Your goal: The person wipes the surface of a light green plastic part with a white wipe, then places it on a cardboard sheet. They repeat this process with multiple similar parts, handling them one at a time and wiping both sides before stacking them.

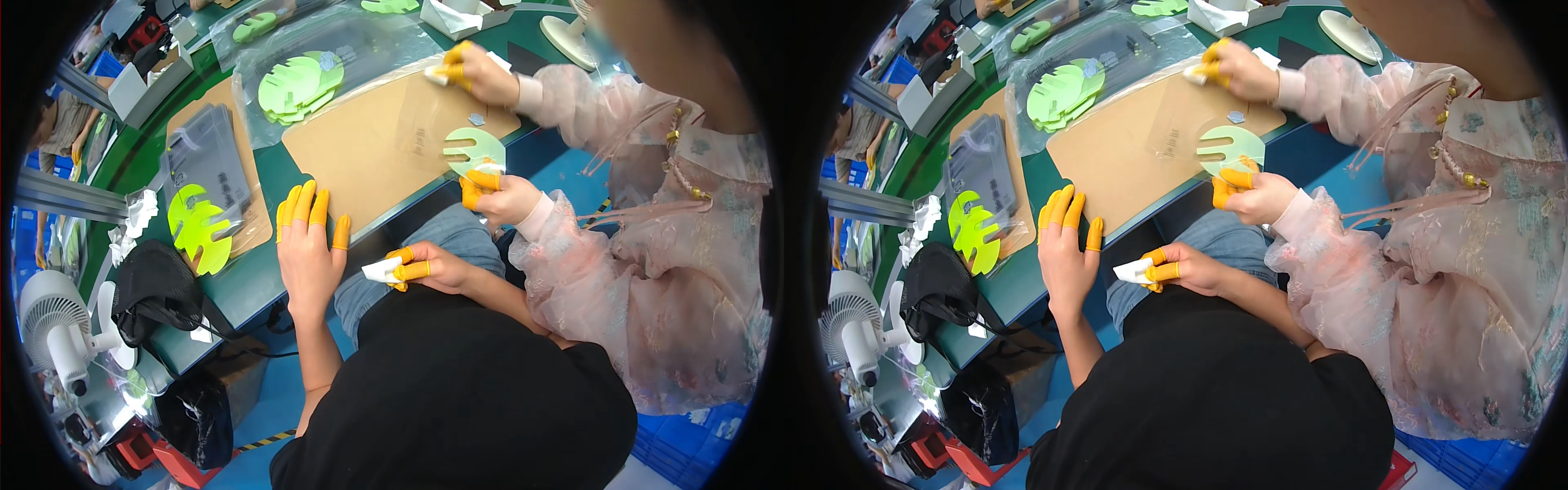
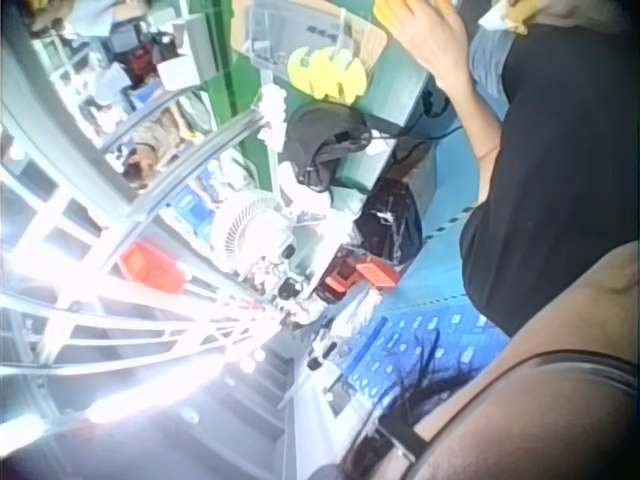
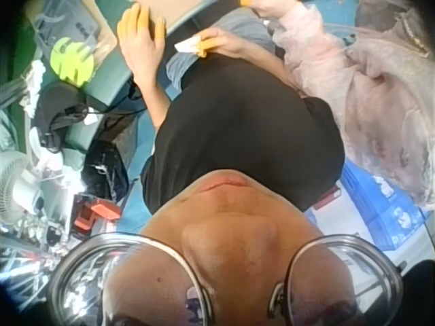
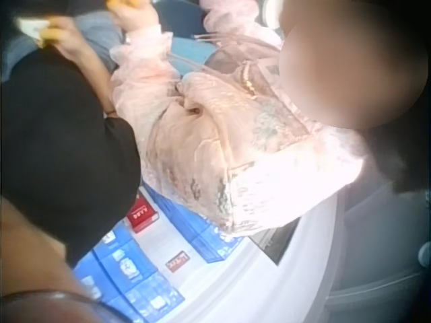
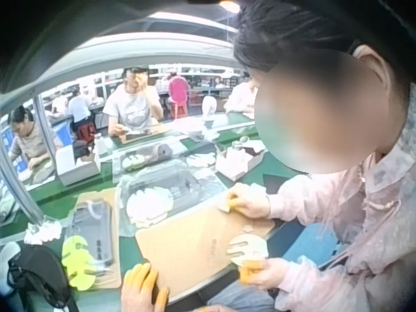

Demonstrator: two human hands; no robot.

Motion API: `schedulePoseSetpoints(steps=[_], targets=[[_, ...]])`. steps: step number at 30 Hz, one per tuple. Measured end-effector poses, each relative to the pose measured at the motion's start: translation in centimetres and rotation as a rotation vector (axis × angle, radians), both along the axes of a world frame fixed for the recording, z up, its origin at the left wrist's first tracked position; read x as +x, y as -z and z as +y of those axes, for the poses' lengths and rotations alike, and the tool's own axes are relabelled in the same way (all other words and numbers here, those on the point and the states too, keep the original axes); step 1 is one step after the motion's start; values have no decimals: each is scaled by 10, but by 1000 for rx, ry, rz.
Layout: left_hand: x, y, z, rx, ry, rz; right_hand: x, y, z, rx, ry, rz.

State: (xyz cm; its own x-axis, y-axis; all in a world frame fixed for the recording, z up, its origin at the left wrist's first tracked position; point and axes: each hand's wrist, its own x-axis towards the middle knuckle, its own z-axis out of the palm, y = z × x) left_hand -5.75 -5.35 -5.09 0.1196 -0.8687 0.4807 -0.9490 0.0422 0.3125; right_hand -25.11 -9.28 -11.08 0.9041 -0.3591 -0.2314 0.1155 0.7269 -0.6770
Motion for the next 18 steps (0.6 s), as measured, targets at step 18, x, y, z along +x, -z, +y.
schedulePoseSetpoints(steps=[18], targets=[[0, 2, -1, 10, -3, -12, -2, 4, 0, 1, 10, -23]])
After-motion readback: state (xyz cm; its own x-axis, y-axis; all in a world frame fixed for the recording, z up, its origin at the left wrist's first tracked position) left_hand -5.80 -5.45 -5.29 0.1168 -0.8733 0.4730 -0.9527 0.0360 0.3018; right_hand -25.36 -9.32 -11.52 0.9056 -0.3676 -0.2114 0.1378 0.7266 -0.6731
